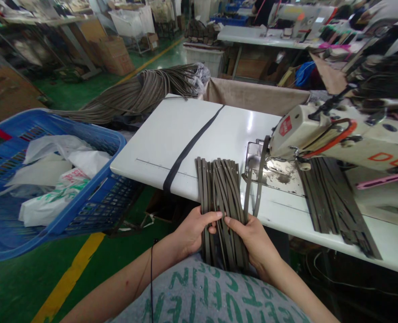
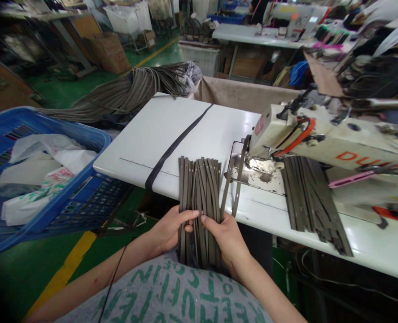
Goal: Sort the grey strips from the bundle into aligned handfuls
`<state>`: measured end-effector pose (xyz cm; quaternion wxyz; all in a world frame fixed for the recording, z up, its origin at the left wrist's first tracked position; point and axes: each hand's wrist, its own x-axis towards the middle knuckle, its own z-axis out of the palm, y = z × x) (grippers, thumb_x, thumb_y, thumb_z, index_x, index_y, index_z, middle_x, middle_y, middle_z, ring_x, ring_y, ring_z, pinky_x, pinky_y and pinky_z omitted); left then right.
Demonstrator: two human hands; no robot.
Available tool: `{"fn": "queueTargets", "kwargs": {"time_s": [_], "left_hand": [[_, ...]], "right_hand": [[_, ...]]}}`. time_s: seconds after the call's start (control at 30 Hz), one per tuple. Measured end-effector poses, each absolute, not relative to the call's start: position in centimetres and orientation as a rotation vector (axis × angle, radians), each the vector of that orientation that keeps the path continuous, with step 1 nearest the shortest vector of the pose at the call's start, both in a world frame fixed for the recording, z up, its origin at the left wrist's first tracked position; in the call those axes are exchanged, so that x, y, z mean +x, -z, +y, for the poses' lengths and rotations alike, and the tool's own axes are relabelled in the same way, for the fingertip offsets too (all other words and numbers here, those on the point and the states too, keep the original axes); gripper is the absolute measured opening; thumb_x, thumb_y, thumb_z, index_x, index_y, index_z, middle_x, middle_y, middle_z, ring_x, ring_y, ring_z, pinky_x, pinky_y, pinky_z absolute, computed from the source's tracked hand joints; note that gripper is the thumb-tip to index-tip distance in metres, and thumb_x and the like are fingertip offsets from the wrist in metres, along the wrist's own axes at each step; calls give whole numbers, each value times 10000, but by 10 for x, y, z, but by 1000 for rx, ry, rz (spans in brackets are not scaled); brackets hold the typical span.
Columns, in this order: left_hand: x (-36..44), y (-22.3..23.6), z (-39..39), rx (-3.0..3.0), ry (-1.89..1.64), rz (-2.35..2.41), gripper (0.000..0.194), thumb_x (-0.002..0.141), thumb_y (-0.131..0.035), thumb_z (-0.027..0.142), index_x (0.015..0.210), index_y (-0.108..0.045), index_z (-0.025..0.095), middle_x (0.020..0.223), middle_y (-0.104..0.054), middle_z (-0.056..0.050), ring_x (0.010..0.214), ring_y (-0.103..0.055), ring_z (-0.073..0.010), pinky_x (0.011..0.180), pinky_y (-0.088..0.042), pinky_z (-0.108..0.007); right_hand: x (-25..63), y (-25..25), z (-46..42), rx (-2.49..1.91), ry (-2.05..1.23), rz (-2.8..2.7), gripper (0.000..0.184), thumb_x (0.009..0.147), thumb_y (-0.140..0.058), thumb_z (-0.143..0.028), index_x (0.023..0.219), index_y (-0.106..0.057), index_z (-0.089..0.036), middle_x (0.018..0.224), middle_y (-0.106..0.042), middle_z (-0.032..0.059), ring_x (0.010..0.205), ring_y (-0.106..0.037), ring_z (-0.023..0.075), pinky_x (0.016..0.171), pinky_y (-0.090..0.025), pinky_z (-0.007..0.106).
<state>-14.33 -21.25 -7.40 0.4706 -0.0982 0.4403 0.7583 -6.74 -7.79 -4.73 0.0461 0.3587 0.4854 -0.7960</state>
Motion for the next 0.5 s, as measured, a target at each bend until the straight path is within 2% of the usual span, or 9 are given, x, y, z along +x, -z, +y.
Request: {"fn": "queueTargets", "kwargs": {"time_s": [0.07, 0.13, 0.3, 0.5], "left_hand": [[-143, 74, -212, -276, -1883, 1054, 303, 651, -856, 280, 778, -638, 111, 698, -615, -34, 601, -564, -117, 561, -447, -230], [-143, 74, -212, -307, -1896, 1030, 313, 649, -867, 275, 785, -631, 122, 745, -643, -51, 663, -606, -141, 633, -500, -260], [-143, 72, -210, -266, -1858, 1039, 351, 662, -891, 315, 768, -624, 113, 599, -499, 35, 510, -443, -49, 479, -371, -160], [-144, 72, -208, -303, -1868, 1062, 374, 621, -913, 302, 711, -602, 116, 584, -479, 41, 493, -414, -40, 450, -341, -152]], "right_hand": [[-68, 46, -78, 1105, 2444, 1484, 400, 571, -914, -397, 855, -748, -169, 738, -770, 63, 667, -710, 234, 669, -558, 345], [-68, 45, -78, 1098, 2453, 1493, 406, 570, -919, -390, 863, -750, -165, 762, -774, 61, 677, -705, 224, 672, -552, 332], [-67, 46, -79, 1035, 2443, 1473, 374, 614, -906, -426, 830, -742, -169, 714, -748, 33, 609, -662, 180, 643, -536, 312], [-66, 45, -75, 1062, 2428, 1454, 353, 616, -894, -435, 797, -754, -167, 698, -750, 48, 611, -677, 195, 638, -541, 310]]}}
